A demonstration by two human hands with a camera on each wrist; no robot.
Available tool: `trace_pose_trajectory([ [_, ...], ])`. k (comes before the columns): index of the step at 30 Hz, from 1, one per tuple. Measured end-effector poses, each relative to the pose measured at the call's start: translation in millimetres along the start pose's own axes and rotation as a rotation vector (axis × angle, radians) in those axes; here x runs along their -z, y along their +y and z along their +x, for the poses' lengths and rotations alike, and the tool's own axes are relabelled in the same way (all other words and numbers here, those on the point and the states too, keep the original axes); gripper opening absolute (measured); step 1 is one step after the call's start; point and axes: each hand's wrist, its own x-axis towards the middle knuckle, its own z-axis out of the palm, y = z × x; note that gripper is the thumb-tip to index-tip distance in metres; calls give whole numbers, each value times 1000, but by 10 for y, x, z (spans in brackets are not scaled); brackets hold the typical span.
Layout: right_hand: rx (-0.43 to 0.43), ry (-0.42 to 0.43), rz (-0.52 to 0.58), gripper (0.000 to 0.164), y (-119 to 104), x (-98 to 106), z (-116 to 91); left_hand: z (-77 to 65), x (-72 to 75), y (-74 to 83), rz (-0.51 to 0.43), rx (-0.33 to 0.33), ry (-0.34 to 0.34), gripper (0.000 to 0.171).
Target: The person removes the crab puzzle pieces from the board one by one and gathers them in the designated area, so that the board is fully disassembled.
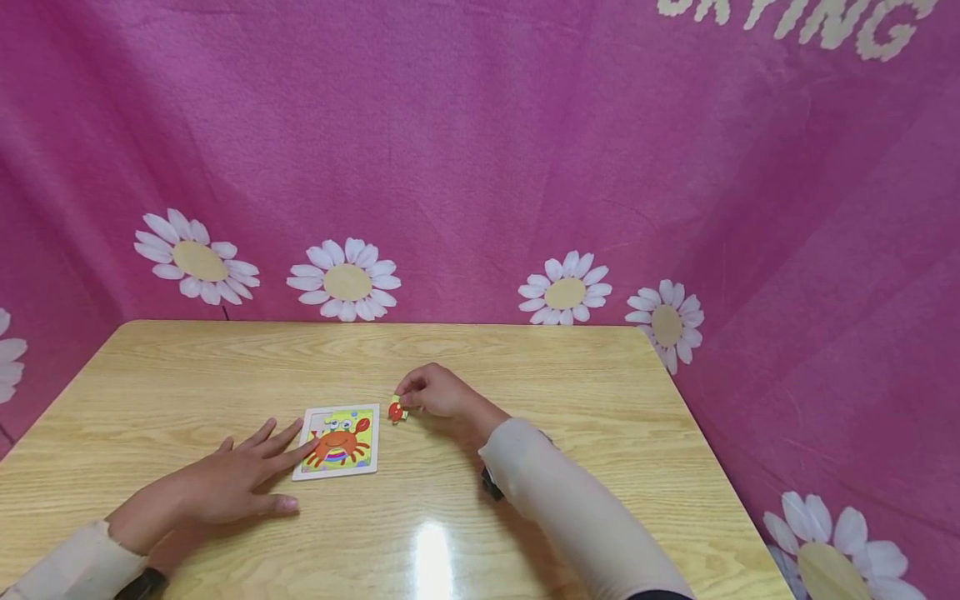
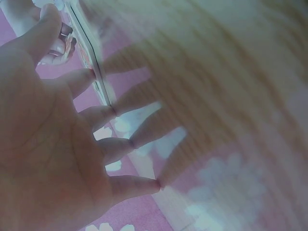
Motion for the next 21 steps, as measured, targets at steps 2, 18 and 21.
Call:
trace_pose_trajectory([
  [2,-6,6,-7,12,9,9,-11,-2,2,4,-1,0,0,88],
  [18,12,111,-153,11,20,-53,-59,-4,5,4,-3,3,-1,88],
  [21,29,131,-166,11,20,-69,-59,-7,3,5,-1,0,1,87],
])
